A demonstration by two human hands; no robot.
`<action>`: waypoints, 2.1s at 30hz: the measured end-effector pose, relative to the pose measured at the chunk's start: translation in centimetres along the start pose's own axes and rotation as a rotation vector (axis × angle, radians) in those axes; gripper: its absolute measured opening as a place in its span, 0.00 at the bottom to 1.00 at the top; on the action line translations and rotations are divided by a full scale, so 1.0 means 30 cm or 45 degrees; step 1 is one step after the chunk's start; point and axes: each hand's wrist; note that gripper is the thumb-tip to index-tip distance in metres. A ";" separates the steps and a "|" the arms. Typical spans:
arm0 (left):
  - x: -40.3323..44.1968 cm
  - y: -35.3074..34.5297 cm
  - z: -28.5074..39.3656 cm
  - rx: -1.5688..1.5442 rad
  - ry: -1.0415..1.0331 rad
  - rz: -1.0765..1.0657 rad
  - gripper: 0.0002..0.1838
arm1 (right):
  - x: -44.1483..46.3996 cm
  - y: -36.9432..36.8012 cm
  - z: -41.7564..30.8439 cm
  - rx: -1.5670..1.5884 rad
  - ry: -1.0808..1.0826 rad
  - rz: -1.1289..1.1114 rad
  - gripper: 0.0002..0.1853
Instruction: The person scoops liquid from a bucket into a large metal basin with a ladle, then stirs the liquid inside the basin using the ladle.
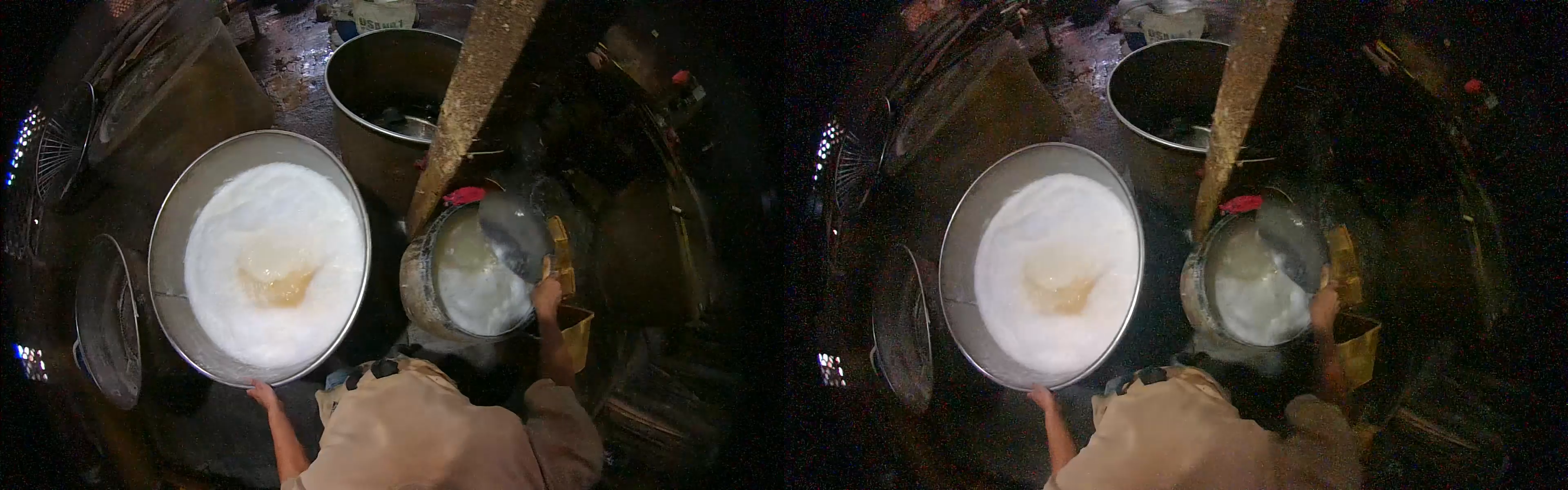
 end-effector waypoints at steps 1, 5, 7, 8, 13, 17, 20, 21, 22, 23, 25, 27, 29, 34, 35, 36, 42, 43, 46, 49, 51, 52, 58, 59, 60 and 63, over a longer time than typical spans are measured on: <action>0.004 -0.020 -0.027 0.008 0.024 0.035 0.37 | -0.012 -0.106 0.044 -0.016 0.178 0.109 0.28; 0.058 -0.045 -0.111 -0.035 0.080 -0.244 0.33 | -0.088 -0.375 0.037 0.258 -0.104 -0.455 0.23; 0.089 -0.053 -0.123 0.075 0.114 -0.230 0.31 | -0.175 -0.417 -0.043 0.503 -0.461 -0.719 0.22; 0.070 -0.055 -0.103 -0.022 0.120 -0.220 0.31 | -0.211 -0.441 -0.064 0.624 -0.641 -0.849 0.21; 0.091 -0.062 -0.102 -0.208 0.152 -0.260 0.27 | -0.341 -0.649 -0.190 1.346 -1.034 -1.092 0.11; 0.060 -0.040 -0.095 -0.293 -0.041 -0.307 0.26 | -0.333 -0.613 -0.189 1.544 -0.996 -1.366 0.05; -0.043 0.043 0.046 -0.098 0.109 -0.403 0.25 | -0.298 -0.549 -0.120 1.535 -0.826 -1.508 0.06; 0.003 0.020 -0.007 -0.118 0.080 -0.383 0.25 | -0.281 -0.540 -0.086 1.520 -0.762 -1.564 0.07; 0.051 -0.008 -0.059 -0.130 0.048 -0.370 0.24 | -0.264 -0.527 -0.057 1.505 -0.704 -1.616 0.07; 0.109 -0.042 -0.123 -0.143 0.016 -0.357 0.24 | -0.257 -0.498 -0.030 1.456 -0.672 -1.600 0.07; -0.062 0.057 0.056 -0.167 0.178 -0.375 0.24 | -0.225 -0.332 -0.008 1.367 -0.604 -1.557 0.08; -0.043 0.049 0.030 -0.234 0.046 -0.431 0.24 | -0.216 -0.226 0.012 1.308 -0.621 -1.507 0.08; 0.029 -0.002 -0.045 -0.213 0.068 -0.380 0.25 | -0.212 -0.169 0.030 1.283 -0.714 -1.452 0.07; 0.055 -0.052 -0.113 -0.385 -0.103 -0.293 0.27 | -0.188 0.083 -0.012 1.077 -0.428 -1.498 0.08; -0.023 0.035 -0.013 -0.290 -0.144 -0.340 0.27 | -0.197 0.145 -0.043 1.017 -0.353 -1.527 0.08; -0.070 0.075 0.048 -0.199 -0.181 -0.383 0.28 | -0.198 0.174 -0.072 0.940 -0.357 -1.531 0.07; 0.045 0.061 -0.087 -0.272 -0.083 -0.421 0.35 | -0.333 0.272 -0.335 0.686 -0.201 -1.593 0.06; 0.084 0.057 -0.120 -0.156 0.024 -0.322 0.36 | -0.382 0.291 -0.401 0.726 -0.173 -1.627 0.07; 0.170 0.129 -0.053 -0.411 0.035 -0.133 0.30 | -0.556 0.278 -0.604 0.874 -0.239 -1.716 0.07; 0.287 0.150 0.011 -0.539 -0.023 -0.045 0.25 | -0.735 0.219 -0.841 0.959 -0.161 -1.768 0.07; 0.378 0.122 0.008 -0.493 -0.060 0.018 0.25 | -0.875 0.155 -0.995 1.022 -0.091 -1.824 0.07; 0.395 0.107 0.027 -0.475 0.017 0.028 0.26 | -0.943 0.111 -1.063 1.074 -0.090 -1.851 0.07; 0.438 -0.036 -0.004 -0.160 -0.113 0.246 0.32 | -1.318 -0.219 -1.373 1.134 -0.079 -1.942 0.05; 0.415 0.003 0.061 -0.222 0.002 0.210 0.31 | -1.367 -0.282 -1.403 1.134 -0.061 -1.951 0.04; 0.396 0.037 0.115 -0.289 0.114 0.178 0.30 | -1.410 -0.339 -1.426 1.145 -0.067 -1.976 0.04; 0.385 0.033 0.108 -0.312 -0.062 0.266 0.27 | -1.519 -0.450 -1.496 1.097 -0.063 -2.057 0.02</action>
Point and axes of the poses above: each hand's wrist, its own x-axis towards the middle knuckle, its own y-axis out of the back of the hand, z = x × y, and after that the axes turned 10 degrees about z, right-handed
